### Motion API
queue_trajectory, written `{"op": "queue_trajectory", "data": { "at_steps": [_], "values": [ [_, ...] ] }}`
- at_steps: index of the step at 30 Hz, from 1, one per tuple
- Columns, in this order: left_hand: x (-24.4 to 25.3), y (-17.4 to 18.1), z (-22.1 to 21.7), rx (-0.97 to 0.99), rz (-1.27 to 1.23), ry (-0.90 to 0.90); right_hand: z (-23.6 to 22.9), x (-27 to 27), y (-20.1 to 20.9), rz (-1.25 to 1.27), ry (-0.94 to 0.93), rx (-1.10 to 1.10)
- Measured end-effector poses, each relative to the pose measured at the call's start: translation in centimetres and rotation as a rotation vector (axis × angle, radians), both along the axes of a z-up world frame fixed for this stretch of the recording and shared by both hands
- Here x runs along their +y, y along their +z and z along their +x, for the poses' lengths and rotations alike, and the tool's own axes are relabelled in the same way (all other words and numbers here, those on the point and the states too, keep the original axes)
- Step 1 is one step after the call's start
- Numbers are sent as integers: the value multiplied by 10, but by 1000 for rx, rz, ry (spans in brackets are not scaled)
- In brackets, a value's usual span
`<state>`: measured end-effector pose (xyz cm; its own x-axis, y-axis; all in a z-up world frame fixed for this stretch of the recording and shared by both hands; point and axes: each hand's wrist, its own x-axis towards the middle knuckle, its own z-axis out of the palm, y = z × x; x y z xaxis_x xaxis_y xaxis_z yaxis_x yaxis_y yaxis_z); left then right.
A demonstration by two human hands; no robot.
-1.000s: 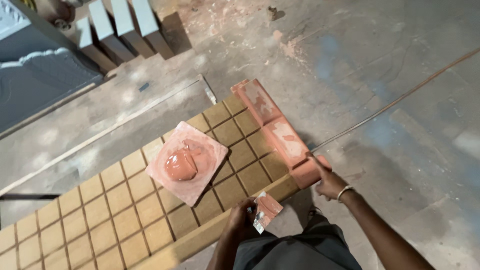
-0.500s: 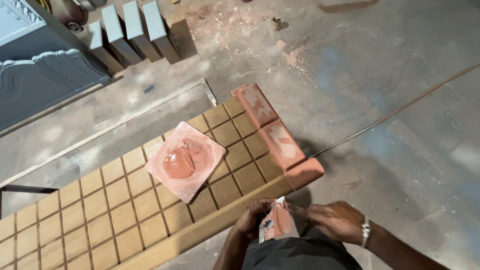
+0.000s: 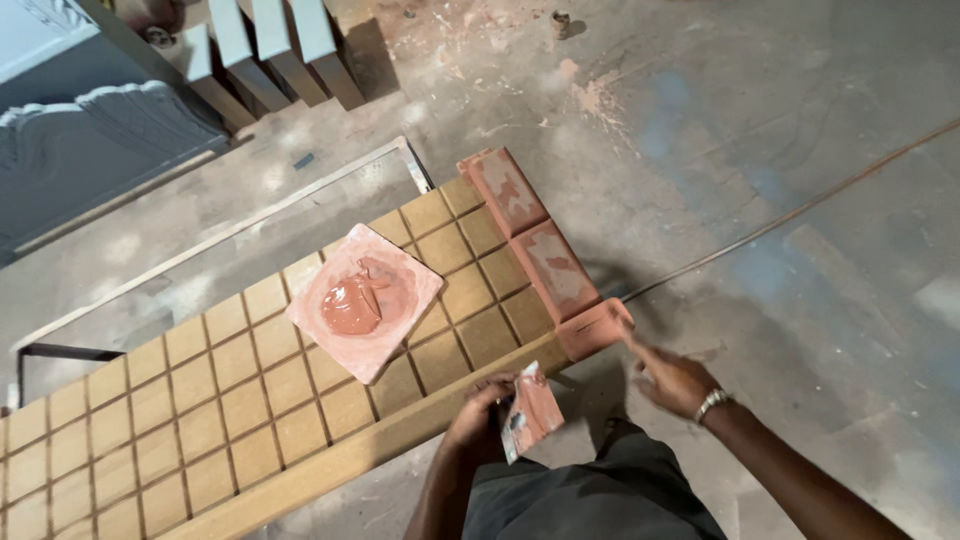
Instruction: The person applies a pink paste to the edges and corners of a wooden furniture frame using a small card. They repeatedly scoop paste from a square container and smooth it along the frame's perimeter.
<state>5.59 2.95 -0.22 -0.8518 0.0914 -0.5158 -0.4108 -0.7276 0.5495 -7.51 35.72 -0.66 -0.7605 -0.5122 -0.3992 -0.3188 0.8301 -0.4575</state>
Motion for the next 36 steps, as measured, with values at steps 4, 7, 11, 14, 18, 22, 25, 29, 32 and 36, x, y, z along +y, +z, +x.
{"op": "queue_trajectory", "data": {
  "at_steps": [4, 7, 11, 14, 18, 22, 25, 29, 32, 36],
  "values": [
    [-8, 10, 11, -19, -46, -84, -21, -28, -11, 32, -141, 31],
    [-19, 10, 31, -51, -141, -39, -13, -42, -23, -2, -274, -12],
    [-37, -13, 46, -117, -78, 24, -7, -50, -65, 88, -194, 67],
    [-32, -23, 63, -241, -93, 68, 27, -84, -86, -30, -135, 106],
    [-31, -7, 42, -205, -59, 11, 48, -121, -43, -311, 63, -160],
    [-9, 1, 33, -55, -131, -229, 71, -111, 41, -761, 256, -6],
    [-2, -1, 27, 35, -53, -296, 75, -92, 75, -358, 340, -31],
    [-18, -12, 27, -43, 6, -132, 60, -51, 82, -175, 469, 89],
    [-26, -18, 27, 5, -7, -112, 52, -53, 46, -72, 315, 255],
    [-12, -9, 18, -1, -55, -130, 23, -90, -33, 81, 232, 387]
  ]
}}
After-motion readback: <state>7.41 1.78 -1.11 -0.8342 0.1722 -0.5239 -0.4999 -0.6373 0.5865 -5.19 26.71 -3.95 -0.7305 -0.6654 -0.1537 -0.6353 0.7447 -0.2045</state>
